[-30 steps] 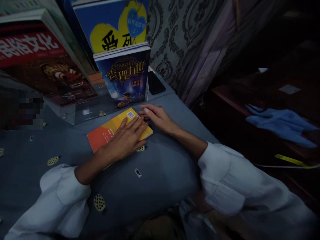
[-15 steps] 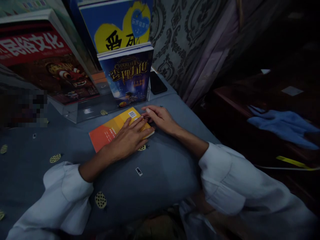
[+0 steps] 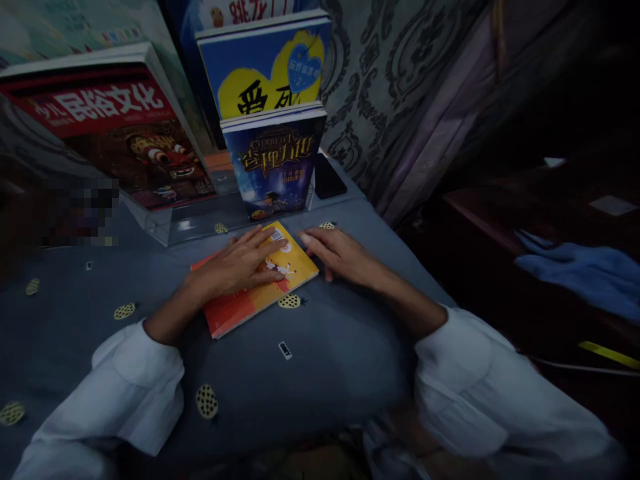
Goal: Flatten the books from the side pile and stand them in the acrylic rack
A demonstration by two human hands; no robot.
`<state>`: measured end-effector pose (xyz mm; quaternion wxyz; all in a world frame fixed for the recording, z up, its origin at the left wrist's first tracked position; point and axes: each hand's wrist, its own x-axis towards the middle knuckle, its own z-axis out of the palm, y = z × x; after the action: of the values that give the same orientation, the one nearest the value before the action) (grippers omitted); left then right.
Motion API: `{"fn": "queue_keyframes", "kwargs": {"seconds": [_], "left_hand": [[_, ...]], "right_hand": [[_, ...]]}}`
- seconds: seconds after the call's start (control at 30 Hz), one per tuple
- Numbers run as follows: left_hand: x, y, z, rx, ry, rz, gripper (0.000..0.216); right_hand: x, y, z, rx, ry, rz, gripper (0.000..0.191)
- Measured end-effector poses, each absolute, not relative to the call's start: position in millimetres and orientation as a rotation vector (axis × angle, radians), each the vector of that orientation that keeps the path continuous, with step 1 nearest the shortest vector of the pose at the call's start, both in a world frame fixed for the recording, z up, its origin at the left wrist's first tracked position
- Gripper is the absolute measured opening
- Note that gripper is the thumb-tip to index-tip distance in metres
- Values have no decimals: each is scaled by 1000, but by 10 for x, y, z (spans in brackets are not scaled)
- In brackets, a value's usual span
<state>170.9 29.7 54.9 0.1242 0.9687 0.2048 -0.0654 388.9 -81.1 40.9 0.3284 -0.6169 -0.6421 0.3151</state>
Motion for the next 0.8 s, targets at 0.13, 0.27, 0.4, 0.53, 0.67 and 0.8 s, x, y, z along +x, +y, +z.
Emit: {"fn": "queue_keyframes", "kwargs": {"seconds": [0.13, 0.27, 0.4, 0.53, 0.67, 0.8], "left_hand": [[1742, 218, 630, 2874, 667, -221, 65], [1794, 43, 770, 2951, 962, -277, 60], [1840, -100, 898, 2976, 1287, -419, 57], [1859, -112, 908, 3041, 1283, -399, 49], [1825, -17, 849, 3102, 1172, -336, 43], [1766, 84, 825, 3016, 1209, -398, 51]], "right_hand": [[3933, -822, 398, -1525, -1611, 988, 46], [3962, -765, 289, -1426, -1486, 940, 50], [3916, -692, 171, -1313, -1458, 851, 51], [3872, -630, 72, -1220, -1367, 915, 49], [3878, -615, 21, -1343, -1291, 797, 43], [3846, -638, 4, -1356, -1233, 917, 42]]}}
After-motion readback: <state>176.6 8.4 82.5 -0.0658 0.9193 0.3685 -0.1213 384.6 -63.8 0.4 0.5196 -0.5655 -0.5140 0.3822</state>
